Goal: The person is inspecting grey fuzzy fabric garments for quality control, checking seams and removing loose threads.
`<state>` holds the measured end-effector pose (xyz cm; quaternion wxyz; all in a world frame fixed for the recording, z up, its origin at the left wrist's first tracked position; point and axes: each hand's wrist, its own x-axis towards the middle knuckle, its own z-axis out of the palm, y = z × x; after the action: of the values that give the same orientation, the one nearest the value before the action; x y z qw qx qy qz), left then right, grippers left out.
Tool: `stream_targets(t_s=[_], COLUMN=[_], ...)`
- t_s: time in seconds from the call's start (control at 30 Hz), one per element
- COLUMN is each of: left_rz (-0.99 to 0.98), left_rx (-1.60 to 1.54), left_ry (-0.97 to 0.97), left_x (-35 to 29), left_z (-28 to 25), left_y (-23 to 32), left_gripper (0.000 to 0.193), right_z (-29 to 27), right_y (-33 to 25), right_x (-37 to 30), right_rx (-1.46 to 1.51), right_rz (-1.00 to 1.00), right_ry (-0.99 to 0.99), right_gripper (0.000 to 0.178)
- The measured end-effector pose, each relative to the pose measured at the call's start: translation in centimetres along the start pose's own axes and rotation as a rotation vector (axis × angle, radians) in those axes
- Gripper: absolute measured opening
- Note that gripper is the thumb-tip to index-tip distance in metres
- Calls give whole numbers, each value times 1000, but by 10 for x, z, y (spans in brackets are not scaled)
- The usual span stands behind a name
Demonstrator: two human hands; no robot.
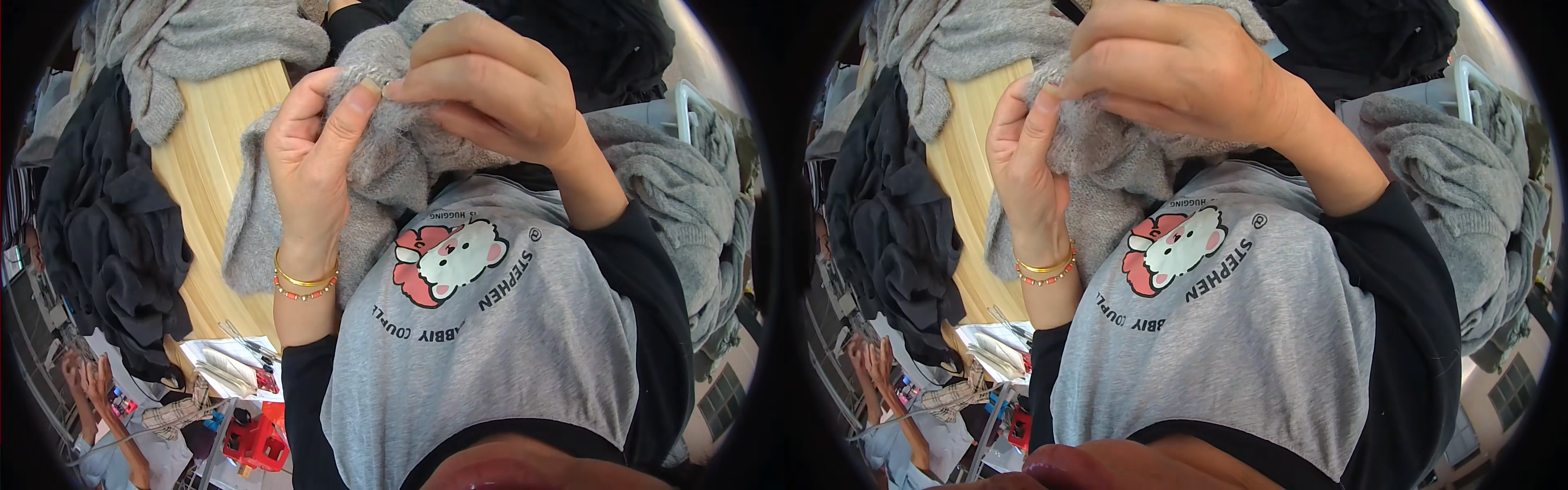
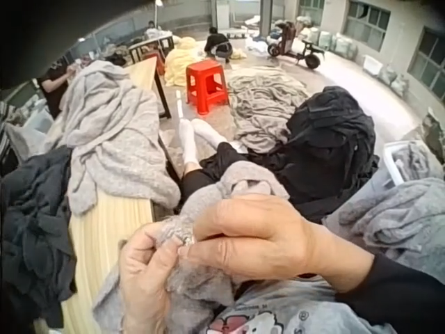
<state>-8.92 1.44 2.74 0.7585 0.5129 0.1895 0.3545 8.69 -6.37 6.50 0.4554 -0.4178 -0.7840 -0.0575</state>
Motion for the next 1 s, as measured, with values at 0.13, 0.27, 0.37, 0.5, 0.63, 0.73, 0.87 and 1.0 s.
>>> stream_targets(t_s=[0.13, 0.27, 0.37, 0.5, 0.63, 0.73, 0.87, 1.0], left_rz=[39, 152, 205, 265, 469, 502, 445, 265], left_rx=[18, 169, 262, 438, 646, 667, 613, 587], left_ry=[-49, -65, 13, 83, 0, -69, -130, -131], left_x=[-2, -1, 0, 2, 5, 8, 11, 5], left_z=[3, 4, 0, -7, -13, -16, -18, -18], left_y=[2, -2, -7, -10, -8, -4, 0, 2], left_gripper=[27, 33, 32, 23, 23, 21, 16, 14], right_z=[-14, -14, -4, 6, 2, 1, 7, 8], right_y=[-11, -7, 4, 14, 19, 21, 34, 41], right_x=[3, -3, -11, -8, -1, -2, -11, -19], right_rx=[144, 82, 126, 221, 375, 536, 536, 495], right_rz=[234, 236, 200, 241, 297, 632, 552, 677], right_ry=[13, -41, -64, -115, -160, -181, -283, -313], right_gripper=[15, 13, 19, 20, 24, 29, 31, 25])
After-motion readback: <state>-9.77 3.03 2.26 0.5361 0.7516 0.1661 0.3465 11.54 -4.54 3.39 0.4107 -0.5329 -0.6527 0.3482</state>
